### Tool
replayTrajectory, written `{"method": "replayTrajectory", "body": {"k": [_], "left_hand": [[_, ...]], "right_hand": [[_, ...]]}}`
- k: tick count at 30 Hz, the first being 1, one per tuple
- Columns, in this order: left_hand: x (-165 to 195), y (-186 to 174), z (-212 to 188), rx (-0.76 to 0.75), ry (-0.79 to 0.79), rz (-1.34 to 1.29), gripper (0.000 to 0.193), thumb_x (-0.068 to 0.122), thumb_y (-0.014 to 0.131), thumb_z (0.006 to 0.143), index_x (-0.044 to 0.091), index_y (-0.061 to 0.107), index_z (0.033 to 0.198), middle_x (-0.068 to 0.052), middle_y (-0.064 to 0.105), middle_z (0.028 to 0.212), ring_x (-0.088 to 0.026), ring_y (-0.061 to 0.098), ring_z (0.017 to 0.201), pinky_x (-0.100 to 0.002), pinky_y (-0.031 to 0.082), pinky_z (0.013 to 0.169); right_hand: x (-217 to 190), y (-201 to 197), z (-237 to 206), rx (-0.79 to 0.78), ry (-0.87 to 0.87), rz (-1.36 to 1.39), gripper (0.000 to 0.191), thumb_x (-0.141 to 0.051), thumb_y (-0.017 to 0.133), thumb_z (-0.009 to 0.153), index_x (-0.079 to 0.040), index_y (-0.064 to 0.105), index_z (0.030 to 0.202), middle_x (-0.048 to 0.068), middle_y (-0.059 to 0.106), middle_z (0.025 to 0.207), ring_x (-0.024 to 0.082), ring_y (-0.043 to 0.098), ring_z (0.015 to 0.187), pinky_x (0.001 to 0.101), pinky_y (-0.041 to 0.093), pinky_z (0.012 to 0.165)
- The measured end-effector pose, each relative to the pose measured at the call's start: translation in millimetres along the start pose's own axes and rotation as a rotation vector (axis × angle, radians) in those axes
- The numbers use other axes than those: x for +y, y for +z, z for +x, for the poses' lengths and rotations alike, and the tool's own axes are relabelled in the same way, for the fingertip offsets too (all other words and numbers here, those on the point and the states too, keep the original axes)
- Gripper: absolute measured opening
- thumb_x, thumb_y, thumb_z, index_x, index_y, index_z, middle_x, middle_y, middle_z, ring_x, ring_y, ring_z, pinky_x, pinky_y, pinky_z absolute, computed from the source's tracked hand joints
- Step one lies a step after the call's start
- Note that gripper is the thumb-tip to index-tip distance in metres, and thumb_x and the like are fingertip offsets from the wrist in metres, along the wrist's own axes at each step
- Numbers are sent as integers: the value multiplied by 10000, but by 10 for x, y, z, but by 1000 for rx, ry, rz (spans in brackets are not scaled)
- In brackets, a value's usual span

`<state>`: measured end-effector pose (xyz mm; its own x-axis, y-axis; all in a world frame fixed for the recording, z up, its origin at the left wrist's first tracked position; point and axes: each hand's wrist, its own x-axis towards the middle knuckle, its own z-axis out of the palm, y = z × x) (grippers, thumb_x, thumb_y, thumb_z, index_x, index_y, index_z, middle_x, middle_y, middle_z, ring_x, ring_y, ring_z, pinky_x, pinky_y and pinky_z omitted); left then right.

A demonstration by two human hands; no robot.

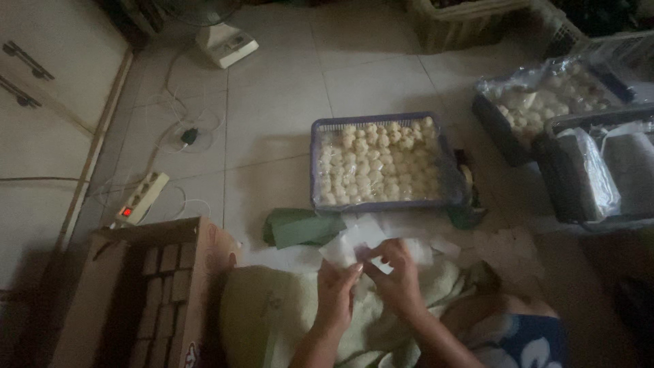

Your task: The person sits on the floor and wraps round white food items one at a time in small paper wrappers, folding the paper around each item. They place each wrapped item into a perforated tray alongside other wrapped items, occasionally reaching into a cardboard box for supplies.

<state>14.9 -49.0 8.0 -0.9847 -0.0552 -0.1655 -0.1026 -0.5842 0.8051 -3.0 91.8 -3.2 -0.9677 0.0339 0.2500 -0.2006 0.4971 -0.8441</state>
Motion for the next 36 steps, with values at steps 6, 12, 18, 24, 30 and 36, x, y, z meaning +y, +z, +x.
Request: {"method": "replayTrajectory", "body": {"k": [6,12,18,24,30,36], "left_hand": [[-137,42,74,10,-25,36,480,7,659,858,27,532,1320,-121,683,1209,-218,683,1087,-374,562,954],[-257,-48,113,-218,-19,61,413,94,615,948,-65,620,1330,-164,707,1235,-230,697,1118,-387,557,1019],[-529,-156,259,-28,-117,54,399,94,661,894,5,609,1280,-150,745,1083,-246,717,999,-402,578,850],[-1017,-315,469,261,-497,-254,396,392,670,975,96,597,1228,-59,674,1062,-239,624,1054,-413,500,929],[-714,-623,913,-27,-423,333,482,494,592,980,186,636,1348,34,712,1241,-129,635,1125,-322,480,1004],[431,-1236,1861,-27,91,1910,557,236,812,816,27,620,1295,-254,598,1346,-419,558,1268,-489,437,1044]], "right_hand": [[-308,-136,-187,-54,-175,137,600,-22,798,692,-53,616,1263,121,721,1139,257,710,1025,353,557,859],[-252,-154,-162,-96,105,252,445,-124,813,837,-87,635,1243,100,774,1144,240,792,1069,366,610,907],[45,-103,-88,155,-47,-87,711,-116,893,628,21,625,1272,265,589,1320,397,598,1152,451,509,889],[535,171,-95,-102,-182,-85,476,-110,795,837,-155,711,1303,84,742,1320,265,646,1321,358,563,1024],[1022,253,78,-148,705,813,478,-167,654,913,32,664,1348,229,747,1217,332,709,1085,447,586,906],[1200,239,249,-228,869,805,544,-212,656,894,29,600,1378,172,686,1281,284,651,1185,445,498,1032]]}}
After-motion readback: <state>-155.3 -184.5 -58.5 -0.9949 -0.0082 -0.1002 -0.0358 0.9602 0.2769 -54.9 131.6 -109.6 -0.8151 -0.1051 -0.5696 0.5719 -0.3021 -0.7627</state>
